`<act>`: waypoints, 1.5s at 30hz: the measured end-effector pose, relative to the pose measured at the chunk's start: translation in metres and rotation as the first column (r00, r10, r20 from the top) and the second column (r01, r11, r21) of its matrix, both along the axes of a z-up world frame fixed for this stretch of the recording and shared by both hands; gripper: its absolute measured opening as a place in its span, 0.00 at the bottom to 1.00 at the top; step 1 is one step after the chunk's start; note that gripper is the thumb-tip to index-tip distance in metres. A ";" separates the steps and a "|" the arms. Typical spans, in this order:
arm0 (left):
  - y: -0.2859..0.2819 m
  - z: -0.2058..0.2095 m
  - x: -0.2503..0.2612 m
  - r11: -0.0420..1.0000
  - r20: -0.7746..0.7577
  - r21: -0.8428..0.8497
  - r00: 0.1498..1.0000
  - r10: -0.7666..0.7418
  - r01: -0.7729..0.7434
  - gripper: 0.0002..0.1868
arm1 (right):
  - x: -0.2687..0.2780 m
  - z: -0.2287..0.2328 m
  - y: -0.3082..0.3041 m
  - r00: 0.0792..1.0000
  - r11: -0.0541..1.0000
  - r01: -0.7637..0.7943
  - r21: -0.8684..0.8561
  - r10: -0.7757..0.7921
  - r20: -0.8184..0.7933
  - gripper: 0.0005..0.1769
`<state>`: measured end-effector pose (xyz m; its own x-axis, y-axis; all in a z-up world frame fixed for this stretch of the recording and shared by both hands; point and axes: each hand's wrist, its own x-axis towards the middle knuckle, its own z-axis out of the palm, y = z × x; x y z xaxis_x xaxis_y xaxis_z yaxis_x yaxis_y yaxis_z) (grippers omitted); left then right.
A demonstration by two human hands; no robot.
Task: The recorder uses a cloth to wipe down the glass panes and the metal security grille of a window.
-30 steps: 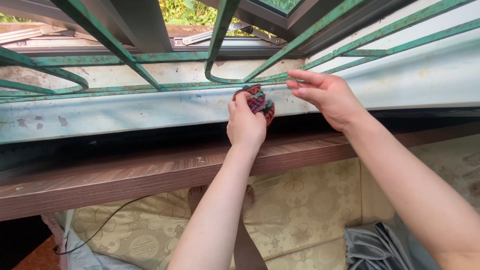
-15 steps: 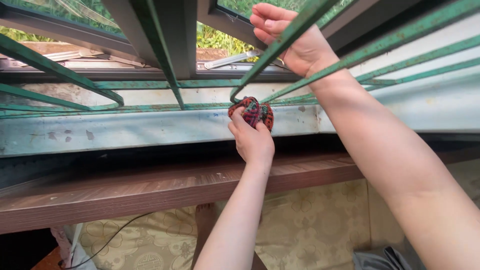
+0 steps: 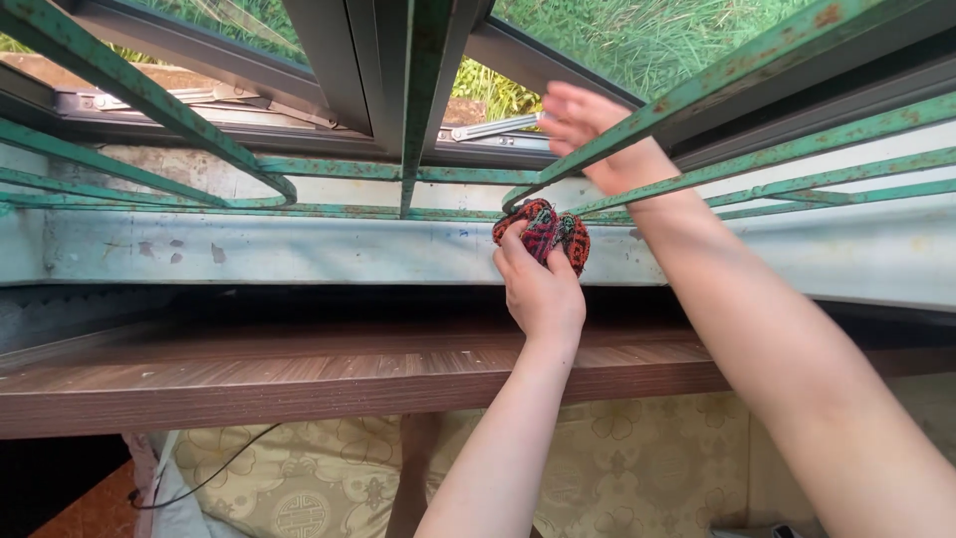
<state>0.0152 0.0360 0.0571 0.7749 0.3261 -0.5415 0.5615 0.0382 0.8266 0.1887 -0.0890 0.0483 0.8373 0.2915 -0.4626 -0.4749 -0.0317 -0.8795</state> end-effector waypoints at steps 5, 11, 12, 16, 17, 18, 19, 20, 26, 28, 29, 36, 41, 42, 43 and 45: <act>-0.001 0.003 -0.003 0.996 0.268 -0.022 0.959 0.088 -0.085 0.26 | -0.066 0.016 -0.015 0.986 0.984 0.142 -0.110 -0.150 -0.066 0.28; -0.006 0.001 -0.010 0.997 0.560 0.053 0.829 0.015 -0.054 0.25 | -0.051 0.048 -0.012 0.976 0.982 -0.175 0.066 0.182 -0.118 0.34; -0.008 -0.002 -0.002 0.997 0.560 0.058 0.828 0.016 -0.059 0.25 | -0.051 0.049 -0.014 0.975 0.981 -0.180 0.071 0.187 -0.117 0.34; -0.024 -0.029 0.047 0.997 0.558 -0.010 0.827 0.066 -0.073 0.22 | -0.040 0.041 -0.021 0.956 0.966 -0.239 0.098 0.252 -0.149 0.36; -0.031 -0.041 0.059 0.996 0.560 0.000 0.825 0.075 -0.090 0.21 | -0.039 0.034 -0.024 0.960 0.970 -0.233 0.074 0.241 -0.143 0.36; -0.035 -0.042 0.061 0.996 0.551 -0.004 0.830 0.080 -0.093 0.21 | -0.037 0.021 -0.026 0.958 0.969 -0.235 0.071 0.244 -0.154 0.36; -0.040 -0.043 0.063 0.992 0.607 -0.094 0.784 0.125 -0.085 0.24 | -0.035 0.008 -0.027 0.986 0.989 -0.140 0.048 0.144 -0.084 0.34; -0.043 -0.041 0.075 0.980 0.667 -0.184 0.723 0.181 -0.075 0.26 | -0.024 -0.002 -0.027 0.999 0.998 -0.051 0.029 0.051 0.004 0.33; 0.028 -0.059 0.016 0.953 0.332 0.294 0.927 -0.175 0.074 0.09 | 0.000 -0.026 -0.005 0.684 0.841 0.339 -0.422 0.087 0.724 0.31; 0.036 -0.061 0.029 0.958 0.390 0.266 0.921 -0.002 -0.110 0.14 | 0.014 -0.012 0.021 0.499 0.765 0.344 -0.545 0.343 0.796 0.32; 0.039 -0.062 0.031 0.936 0.430 0.223 0.889 0.157 -0.273 0.19 | 0.017 -0.006 0.033 0.294 0.657 0.390 -0.646 0.575 0.763 0.34; 0.021 -0.065 0.036 0.726 0.078 0.649 0.931 -0.358 0.225 0.41 | 0.081 -0.025 0.064 -0.305 0.469 0.431 -0.771 0.880 0.364 0.27; 0.020 -0.059 0.037 0.726 0.012 0.618 0.919 -0.393 0.303 0.44 | 0.117 -0.032 0.076 -0.398 0.415 0.645 -0.642 0.899 0.182 0.15; 0.017 -0.061 0.037 0.730 0.008 0.613 0.921 -0.389 0.303 0.44 | 0.116 -0.044 0.068 -0.401 0.415 0.639 -0.647 0.898 0.180 0.15; 0.015 -0.063 0.036 0.723 0.003 0.618 0.918 -0.396 0.310 0.43 | 0.116 -0.055 0.061 -0.339 0.327 0.660 -0.677 0.933 0.121 0.16; 0.021 -0.067 0.040 0.709 -0.008 0.636 0.921 -0.390 0.306 0.43 | 0.120 -0.073 0.067 -0.290 0.258 0.672 -0.695 0.954 0.074 0.17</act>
